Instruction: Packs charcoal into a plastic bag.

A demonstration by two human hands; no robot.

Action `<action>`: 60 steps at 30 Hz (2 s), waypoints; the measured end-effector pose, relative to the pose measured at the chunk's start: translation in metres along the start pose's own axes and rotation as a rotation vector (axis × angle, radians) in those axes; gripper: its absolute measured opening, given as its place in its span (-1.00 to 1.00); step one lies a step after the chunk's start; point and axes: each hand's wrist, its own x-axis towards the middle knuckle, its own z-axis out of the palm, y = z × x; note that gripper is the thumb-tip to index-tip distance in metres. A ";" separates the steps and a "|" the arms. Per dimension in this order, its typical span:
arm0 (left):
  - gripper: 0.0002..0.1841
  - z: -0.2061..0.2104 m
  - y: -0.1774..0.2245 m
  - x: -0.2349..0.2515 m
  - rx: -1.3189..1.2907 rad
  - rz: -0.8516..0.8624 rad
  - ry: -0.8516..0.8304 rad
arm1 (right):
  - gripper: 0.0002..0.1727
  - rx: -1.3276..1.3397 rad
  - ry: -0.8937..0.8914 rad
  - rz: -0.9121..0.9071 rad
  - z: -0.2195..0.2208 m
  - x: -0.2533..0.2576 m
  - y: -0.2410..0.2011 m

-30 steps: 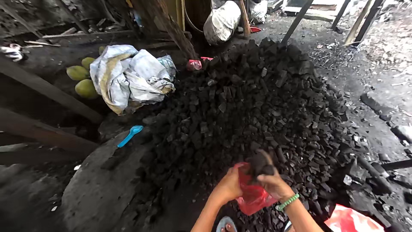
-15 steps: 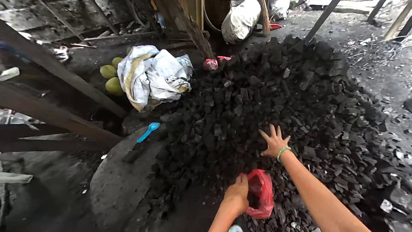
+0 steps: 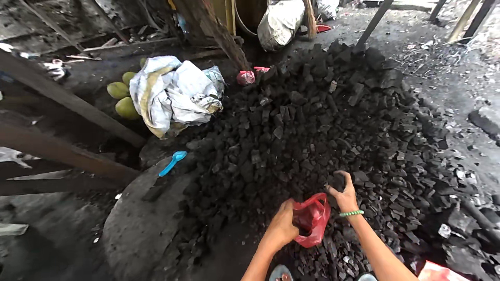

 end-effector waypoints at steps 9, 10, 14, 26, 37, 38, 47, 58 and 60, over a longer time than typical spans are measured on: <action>-0.02 0.001 -0.002 0.002 0.027 -0.041 -0.015 | -0.29 -0.439 -0.779 -0.188 0.025 -0.053 -0.015; -0.02 0.002 -0.005 0.002 0.068 -0.042 -0.018 | -0.43 -0.302 -0.611 -0.180 0.010 -0.050 -0.011; -0.22 -0.005 0.003 -0.005 0.261 -0.084 -0.101 | -0.44 -0.210 0.128 0.193 -0.052 -0.025 0.024; -0.54 -0.008 0.010 -0.010 0.299 -0.209 -0.061 | -0.36 -0.799 -0.131 0.254 -0.007 -0.041 0.070; -0.19 0.003 -0.001 -0.006 0.085 -0.102 -0.036 | -0.40 0.528 0.121 0.320 -0.023 -0.025 0.016; -0.13 0.003 0.000 -0.006 0.059 -0.100 -0.035 | -0.37 0.682 0.084 0.341 -0.008 -0.035 0.001; -0.04 -0.005 -0.004 -0.007 0.160 -0.150 -0.083 | -0.40 -0.476 -0.975 0.002 0.055 -0.011 -0.046; -0.48 -0.016 0.012 -0.017 0.374 -0.367 -0.061 | -0.15 -1.072 -0.629 -0.228 0.053 0.047 0.010; -0.46 -0.021 0.015 -0.020 0.401 -0.375 -0.064 | -0.07 -1.093 -0.644 -0.261 0.034 0.034 0.027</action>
